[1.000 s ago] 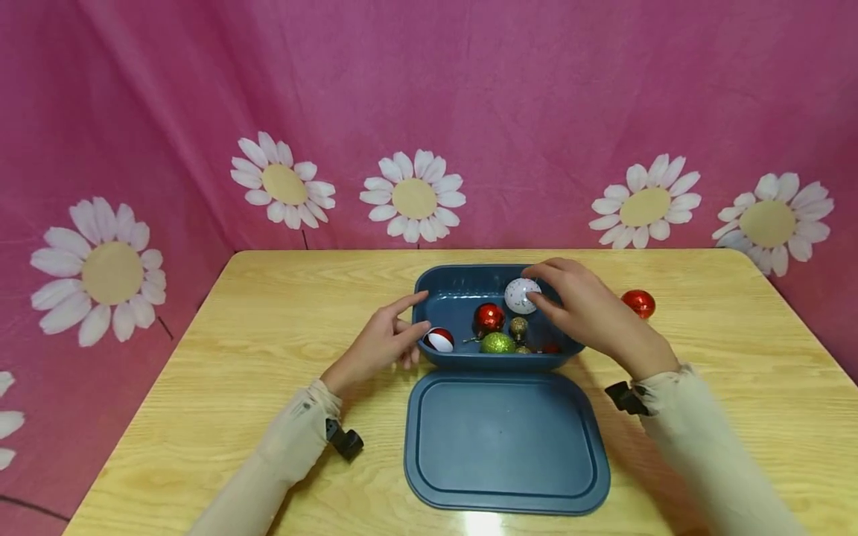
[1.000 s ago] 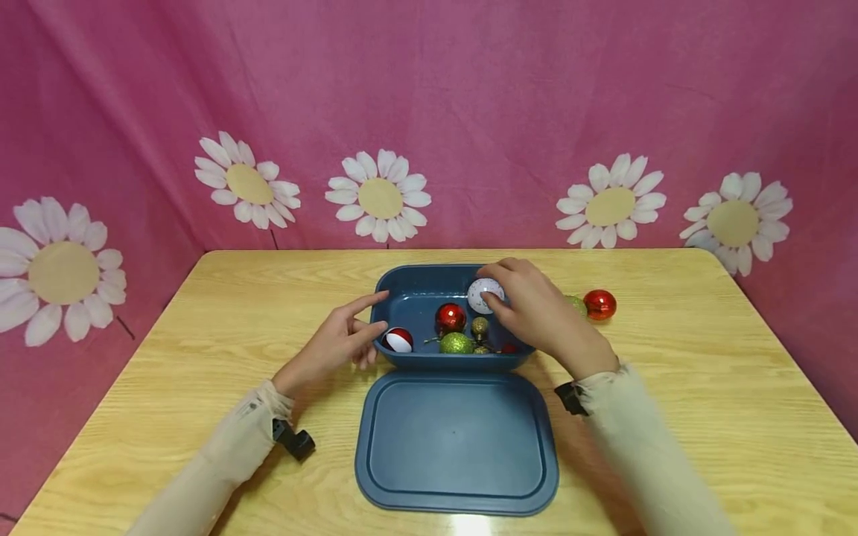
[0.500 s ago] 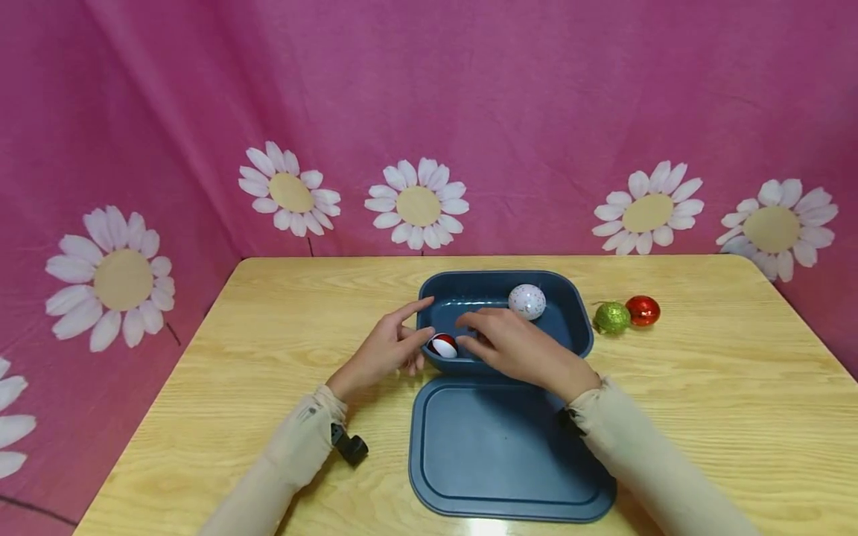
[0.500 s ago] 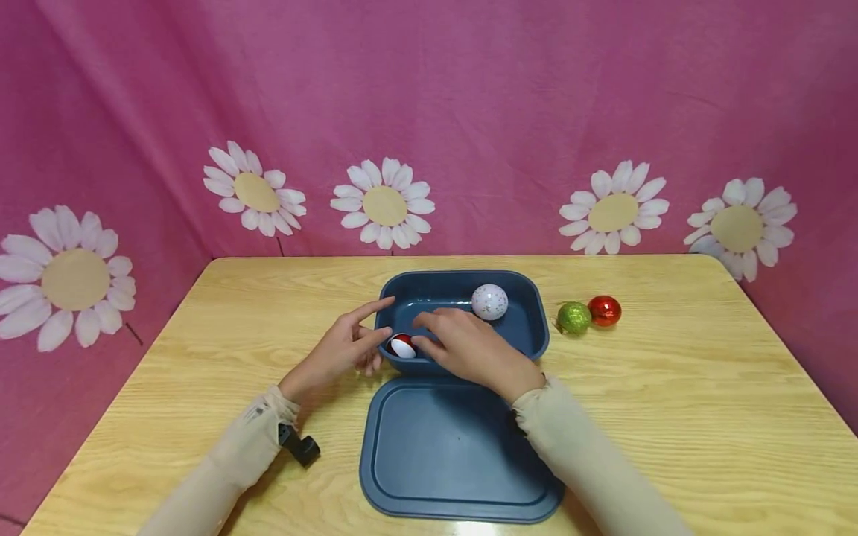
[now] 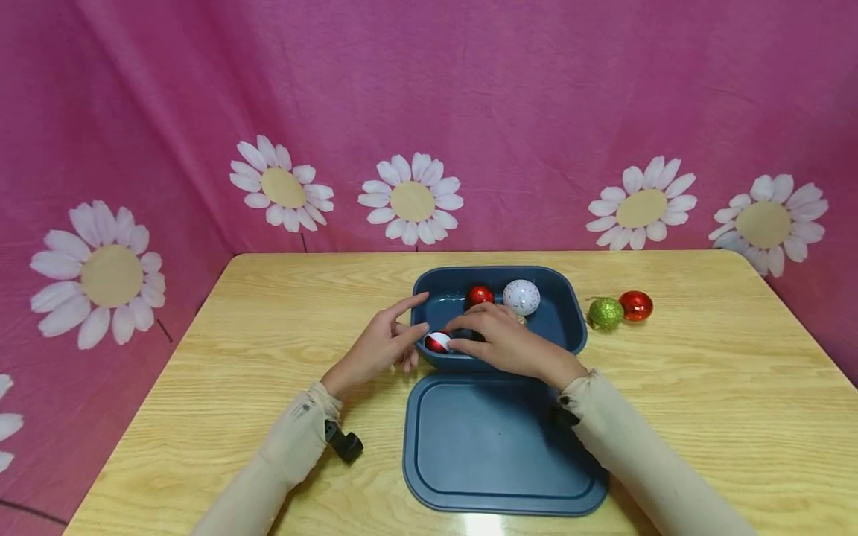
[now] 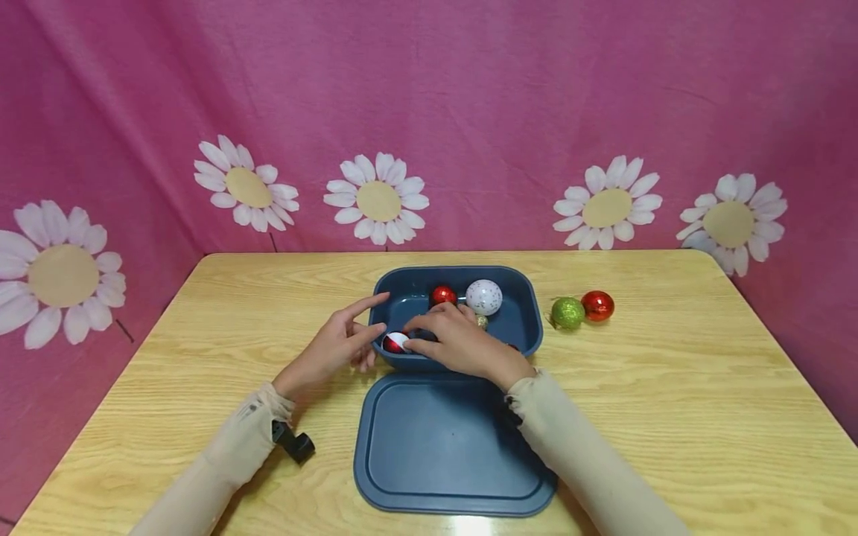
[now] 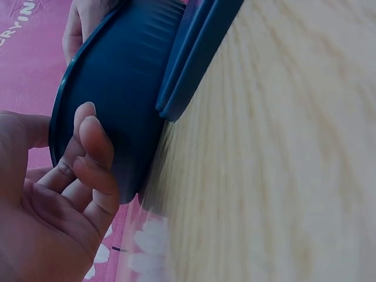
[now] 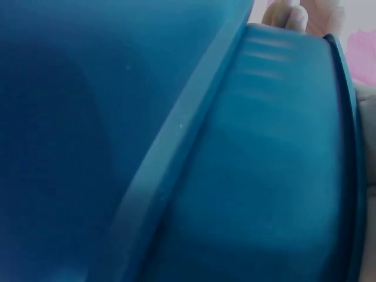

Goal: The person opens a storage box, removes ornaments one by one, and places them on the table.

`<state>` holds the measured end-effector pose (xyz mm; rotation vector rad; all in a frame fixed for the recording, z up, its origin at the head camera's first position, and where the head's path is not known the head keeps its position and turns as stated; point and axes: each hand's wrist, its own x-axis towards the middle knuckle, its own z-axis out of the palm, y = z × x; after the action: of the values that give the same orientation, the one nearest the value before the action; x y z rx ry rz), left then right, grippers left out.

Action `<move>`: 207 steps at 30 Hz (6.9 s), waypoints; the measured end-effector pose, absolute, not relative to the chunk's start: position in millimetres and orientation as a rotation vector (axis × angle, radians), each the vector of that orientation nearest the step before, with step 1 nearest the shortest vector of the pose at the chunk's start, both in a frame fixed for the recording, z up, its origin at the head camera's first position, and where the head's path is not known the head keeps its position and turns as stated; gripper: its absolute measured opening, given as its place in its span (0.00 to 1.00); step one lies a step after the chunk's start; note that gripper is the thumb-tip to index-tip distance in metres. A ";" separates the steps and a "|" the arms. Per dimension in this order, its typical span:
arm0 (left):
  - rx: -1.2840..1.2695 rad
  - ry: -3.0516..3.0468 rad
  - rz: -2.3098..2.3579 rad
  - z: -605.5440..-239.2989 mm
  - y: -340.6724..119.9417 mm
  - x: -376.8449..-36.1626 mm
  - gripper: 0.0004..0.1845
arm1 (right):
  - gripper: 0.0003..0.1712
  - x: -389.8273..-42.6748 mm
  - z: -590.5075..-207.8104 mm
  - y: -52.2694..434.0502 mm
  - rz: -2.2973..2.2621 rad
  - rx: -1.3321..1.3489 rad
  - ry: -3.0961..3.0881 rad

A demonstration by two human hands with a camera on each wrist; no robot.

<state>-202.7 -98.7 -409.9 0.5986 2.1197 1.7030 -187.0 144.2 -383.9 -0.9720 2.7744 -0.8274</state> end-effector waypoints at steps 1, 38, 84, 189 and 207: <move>0.608 2.124 1.705 -410.5 -99.2 -202.7 0.32 | 0.17 -187.2 -383.7 143.9 -0.834 -0.953 2.773; 0.612 2.145 1.707 -411.9 -99.9 -201.0 0.32 | 0.22 -169.7 -361.7 155.5 -0.697 -1.067 2.984; 0.595 2.144 1.698 -413.2 -102.7 -203.4 0.32 | 0.25 -156.2 -317.0 276.7 -0.516 -0.759 3.110; 0.656 2.123 1.718 -417.8 -102.3 -204.0 0.30 | 0.10 -181.8 -337.6 275.0 -0.802 -0.775 3.101; 0.688 2.102 1.755 -421.0 -106.3 -205.4 0.30 | 0.09 -195.3 -349.3 327.9 -0.613 -0.535 3.111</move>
<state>-205.4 -106.3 -421.0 0.6883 2.1016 1.7552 -195.3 327.9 -349.3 -0.5354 3.1109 -0.6131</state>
